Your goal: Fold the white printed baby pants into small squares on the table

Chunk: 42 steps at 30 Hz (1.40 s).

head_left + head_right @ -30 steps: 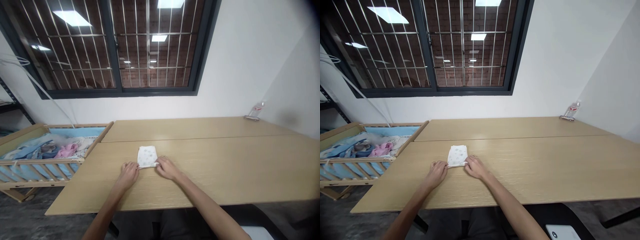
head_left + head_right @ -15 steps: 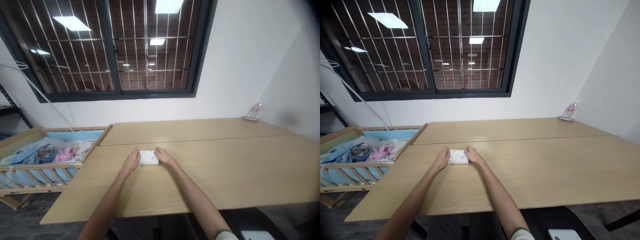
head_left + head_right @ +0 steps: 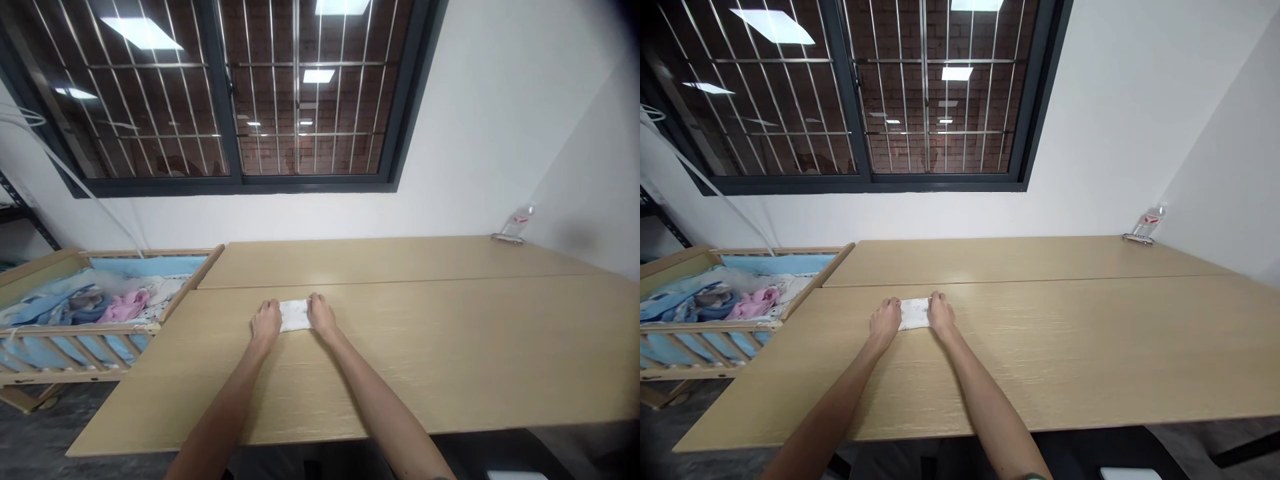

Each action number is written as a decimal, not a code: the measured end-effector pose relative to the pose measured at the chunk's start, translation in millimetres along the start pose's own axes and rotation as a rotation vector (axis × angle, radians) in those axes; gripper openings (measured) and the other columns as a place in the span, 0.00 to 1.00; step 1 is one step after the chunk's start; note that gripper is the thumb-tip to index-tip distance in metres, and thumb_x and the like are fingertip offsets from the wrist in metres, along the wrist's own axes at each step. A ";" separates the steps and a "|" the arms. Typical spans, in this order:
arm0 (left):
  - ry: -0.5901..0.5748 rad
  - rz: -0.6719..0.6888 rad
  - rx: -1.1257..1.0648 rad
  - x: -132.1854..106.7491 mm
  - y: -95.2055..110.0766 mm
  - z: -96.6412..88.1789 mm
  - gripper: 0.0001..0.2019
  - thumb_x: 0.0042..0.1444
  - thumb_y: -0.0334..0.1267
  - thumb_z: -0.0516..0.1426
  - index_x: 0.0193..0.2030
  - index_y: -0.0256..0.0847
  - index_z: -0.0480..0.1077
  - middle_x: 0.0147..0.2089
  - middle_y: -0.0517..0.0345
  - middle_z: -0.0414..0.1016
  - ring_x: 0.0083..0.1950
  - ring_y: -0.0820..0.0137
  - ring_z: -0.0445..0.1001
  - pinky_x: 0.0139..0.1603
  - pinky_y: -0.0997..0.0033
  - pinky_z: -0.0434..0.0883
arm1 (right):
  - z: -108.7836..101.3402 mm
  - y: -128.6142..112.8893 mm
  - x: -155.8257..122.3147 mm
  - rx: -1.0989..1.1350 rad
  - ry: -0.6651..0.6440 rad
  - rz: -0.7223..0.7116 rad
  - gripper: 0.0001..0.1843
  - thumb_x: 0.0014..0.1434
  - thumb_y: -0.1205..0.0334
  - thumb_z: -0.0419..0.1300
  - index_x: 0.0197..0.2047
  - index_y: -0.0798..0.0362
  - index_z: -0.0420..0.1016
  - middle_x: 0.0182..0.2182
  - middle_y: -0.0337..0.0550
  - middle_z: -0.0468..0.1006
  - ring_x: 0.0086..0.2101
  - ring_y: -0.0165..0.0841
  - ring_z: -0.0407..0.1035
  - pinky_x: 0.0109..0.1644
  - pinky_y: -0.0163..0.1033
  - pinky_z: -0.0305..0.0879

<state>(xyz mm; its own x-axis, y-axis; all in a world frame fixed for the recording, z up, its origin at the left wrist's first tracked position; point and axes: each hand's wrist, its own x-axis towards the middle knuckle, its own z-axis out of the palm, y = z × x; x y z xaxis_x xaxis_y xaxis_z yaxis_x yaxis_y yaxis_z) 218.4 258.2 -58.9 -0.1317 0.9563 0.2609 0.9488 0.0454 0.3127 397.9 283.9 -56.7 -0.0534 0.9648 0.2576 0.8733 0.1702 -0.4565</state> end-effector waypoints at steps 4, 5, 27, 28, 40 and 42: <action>0.036 0.025 0.013 0.1 -1.0 0.8 0.18 0.71 0.37 0.44 0.48 0.37 0.74 0.46 0.41 0.78 0.47 0.56 0.79 0.48 0.59 0.72 | -2.6 -4.3 -4.6 -0.061 0.006 0.040 0.16 0.74 0.58 0.45 0.53 0.52 0.71 0.46 0.56 0.78 0.39 0.40 0.76 0.43 0.42 0.66; 0.048 0.036 0.009 0.1 -1.7 0.2 0.18 0.71 0.37 0.44 0.48 0.37 0.74 0.46 0.40 0.78 0.48 0.56 0.78 0.50 0.58 0.72 | -4.2 -4.9 -5.7 -0.062 0.008 0.056 0.17 0.74 0.58 0.44 0.54 0.53 0.71 0.47 0.56 0.77 0.40 0.41 0.76 0.44 0.43 0.67; -0.116 0.417 -0.224 -22.7 4.5 21.8 0.35 0.72 0.55 0.34 0.78 0.38 0.41 0.80 0.46 0.44 0.80 0.63 0.41 0.79 0.52 0.45 | 21.4 -18.4 -27.5 -0.170 -0.140 -0.552 0.37 0.67 0.55 0.52 0.76 0.59 0.52 0.73 0.58 0.54 0.72 0.47 0.47 0.75 0.54 0.40; -0.119 0.406 -0.217 -22.3 3.6 21.6 0.35 0.72 0.55 0.34 0.78 0.37 0.41 0.80 0.46 0.43 0.80 0.63 0.40 0.79 0.52 0.44 | 22.4 -18.5 -27.3 -0.174 -0.137 -0.544 0.37 0.67 0.56 0.52 0.76 0.60 0.52 0.73 0.58 0.54 0.72 0.47 0.47 0.75 0.54 0.39; -0.127 0.324 -0.129 -22.2 -13.7 24.3 0.38 0.70 0.59 0.35 0.77 0.34 0.43 0.79 0.40 0.43 0.80 0.55 0.39 0.77 0.48 0.46 | 13.6 -11.2 -29.7 -0.110 -0.144 -0.381 0.35 0.71 0.55 0.41 0.76 0.64 0.49 0.74 0.57 0.48 0.74 0.43 0.40 0.76 0.53 0.37; -0.122 0.320 -0.123 -22.7 -12.8 25.1 0.39 0.70 0.60 0.35 0.77 0.33 0.42 0.79 0.38 0.43 0.80 0.54 0.39 0.77 0.48 0.46 | 8.7 -7.2 -30.0 -0.093 -0.167 -0.335 0.36 0.72 0.55 0.40 0.76 0.64 0.47 0.75 0.56 0.46 0.74 0.44 0.38 0.76 0.53 0.38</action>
<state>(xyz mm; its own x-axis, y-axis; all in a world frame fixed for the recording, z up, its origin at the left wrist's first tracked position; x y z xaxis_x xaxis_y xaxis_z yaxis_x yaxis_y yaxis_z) 216.4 243.1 -91.8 0.2091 0.9442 0.2545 0.8937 -0.2902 0.3423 389.0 255.5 -68.6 -0.4146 0.8795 0.2338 0.8338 0.4700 -0.2895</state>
